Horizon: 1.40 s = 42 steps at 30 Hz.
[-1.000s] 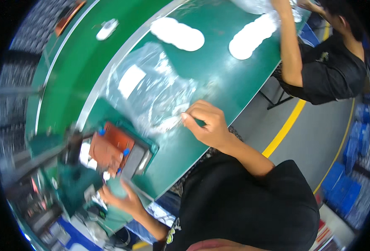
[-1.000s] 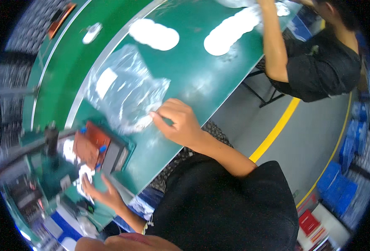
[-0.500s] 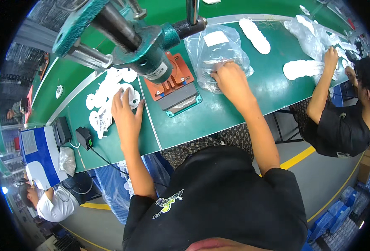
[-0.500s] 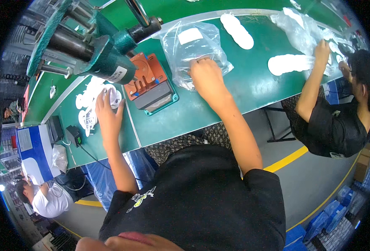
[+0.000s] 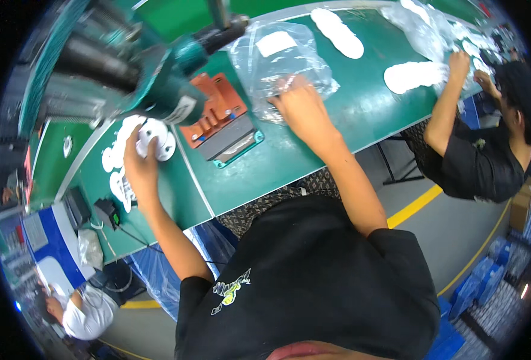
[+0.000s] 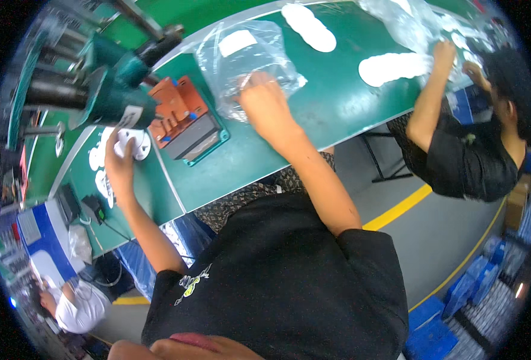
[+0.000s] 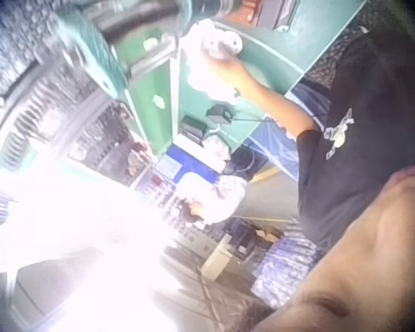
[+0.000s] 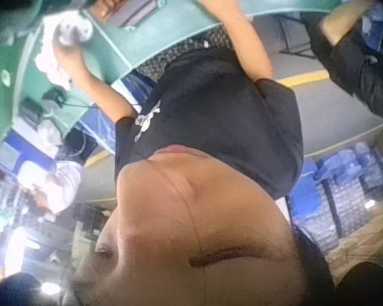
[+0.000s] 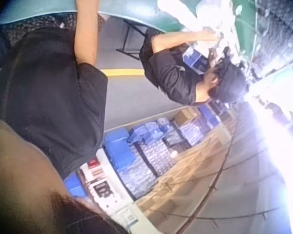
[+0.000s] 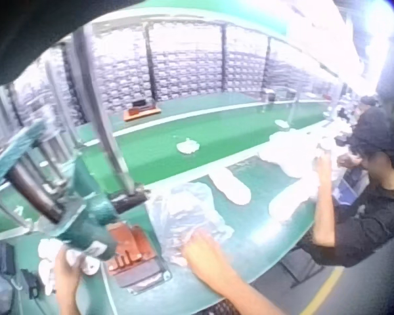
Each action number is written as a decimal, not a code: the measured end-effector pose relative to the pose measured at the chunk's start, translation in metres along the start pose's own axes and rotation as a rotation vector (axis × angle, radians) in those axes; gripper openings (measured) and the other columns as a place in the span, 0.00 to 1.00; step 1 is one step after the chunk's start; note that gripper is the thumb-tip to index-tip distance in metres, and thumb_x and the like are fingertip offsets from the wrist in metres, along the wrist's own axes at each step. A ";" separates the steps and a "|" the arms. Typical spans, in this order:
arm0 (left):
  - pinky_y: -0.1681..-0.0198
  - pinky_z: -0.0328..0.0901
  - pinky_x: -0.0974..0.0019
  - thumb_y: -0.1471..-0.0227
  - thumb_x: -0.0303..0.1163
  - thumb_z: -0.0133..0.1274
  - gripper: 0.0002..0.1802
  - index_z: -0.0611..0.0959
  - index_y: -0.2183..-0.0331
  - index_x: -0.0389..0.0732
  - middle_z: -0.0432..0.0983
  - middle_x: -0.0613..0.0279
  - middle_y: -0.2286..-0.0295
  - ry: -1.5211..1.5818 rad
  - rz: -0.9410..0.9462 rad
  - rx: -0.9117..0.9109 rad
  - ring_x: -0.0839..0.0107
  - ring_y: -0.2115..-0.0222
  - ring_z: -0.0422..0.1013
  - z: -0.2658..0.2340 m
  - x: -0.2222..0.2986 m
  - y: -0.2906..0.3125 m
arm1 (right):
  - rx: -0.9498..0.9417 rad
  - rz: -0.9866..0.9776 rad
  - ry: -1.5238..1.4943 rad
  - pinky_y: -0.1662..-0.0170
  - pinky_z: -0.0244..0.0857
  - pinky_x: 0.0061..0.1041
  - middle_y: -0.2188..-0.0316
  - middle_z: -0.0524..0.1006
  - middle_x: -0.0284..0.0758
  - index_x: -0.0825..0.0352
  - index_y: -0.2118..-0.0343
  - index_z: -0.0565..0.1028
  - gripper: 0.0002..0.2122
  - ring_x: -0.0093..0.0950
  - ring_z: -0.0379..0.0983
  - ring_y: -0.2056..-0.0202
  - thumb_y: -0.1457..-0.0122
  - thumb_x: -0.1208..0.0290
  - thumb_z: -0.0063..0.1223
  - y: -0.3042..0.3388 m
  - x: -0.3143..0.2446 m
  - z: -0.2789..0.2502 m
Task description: The person assembles small circular components using a manual press.
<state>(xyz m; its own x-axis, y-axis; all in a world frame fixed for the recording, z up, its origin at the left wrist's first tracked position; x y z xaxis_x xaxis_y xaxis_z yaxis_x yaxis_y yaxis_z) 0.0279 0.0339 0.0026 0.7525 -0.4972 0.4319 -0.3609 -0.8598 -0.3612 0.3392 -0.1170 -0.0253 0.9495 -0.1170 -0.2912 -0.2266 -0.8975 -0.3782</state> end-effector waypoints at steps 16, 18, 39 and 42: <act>0.58 0.65 0.70 0.43 0.22 0.53 0.18 0.80 0.50 0.34 0.75 0.54 0.61 0.565 -0.243 -0.243 0.67 0.63 0.72 0.023 0.121 0.132 | -0.044 0.514 -1.001 0.54 0.64 0.23 0.63 0.76 0.31 0.66 0.49 0.75 0.14 0.23 0.72 0.60 0.39 0.79 0.52 0.070 -0.033 -0.044; 0.53 0.64 0.65 0.44 0.22 0.55 0.23 0.77 0.46 0.35 0.75 0.50 0.58 0.530 -0.060 -0.255 0.60 0.59 0.73 0.026 0.138 0.126 | -0.175 0.570 -1.258 0.55 0.64 0.19 0.67 0.75 0.28 0.66 0.48 0.74 0.15 0.19 0.71 0.60 0.38 0.80 0.52 0.078 -0.033 -0.045; 0.48 0.63 0.56 0.63 0.29 0.70 0.30 0.80 0.53 0.41 0.75 0.56 0.51 0.463 0.169 -0.272 0.54 0.51 0.70 0.050 0.135 0.120 | 0.071 0.291 -1.080 0.58 0.71 0.28 0.64 0.81 0.39 0.71 0.64 0.79 0.05 0.33 0.79 0.62 0.44 0.81 0.59 0.102 -0.070 -0.011; 0.46 0.62 0.57 0.63 0.27 0.69 0.31 0.80 0.52 0.40 0.74 0.54 0.50 0.456 0.152 -0.296 0.53 0.50 0.69 0.050 0.135 0.120 | 0.057 0.265 -1.060 0.59 0.71 0.28 0.64 0.81 0.39 0.70 0.64 0.79 0.05 0.34 0.79 0.63 0.44 0.80 0.59 0.100 -0.068 -0.014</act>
<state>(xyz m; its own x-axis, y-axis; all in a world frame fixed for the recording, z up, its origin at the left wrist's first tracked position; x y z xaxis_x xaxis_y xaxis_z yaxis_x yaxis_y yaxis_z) 0.1138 -0.1302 -0.0240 0.3894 -0.5613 0.7303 -0.6354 -0.7377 -0.2283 0.2549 -0.2043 -0.0312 0.2064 0.1461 -0.9675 -0.4320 -0.8736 -0.2241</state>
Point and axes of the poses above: each hand's wrist, its own y-axis away from the middle knuckle, its own z-axis out of the palm, x = y × z, the point moved 1 cm from there along -y, towards the middle knuckle
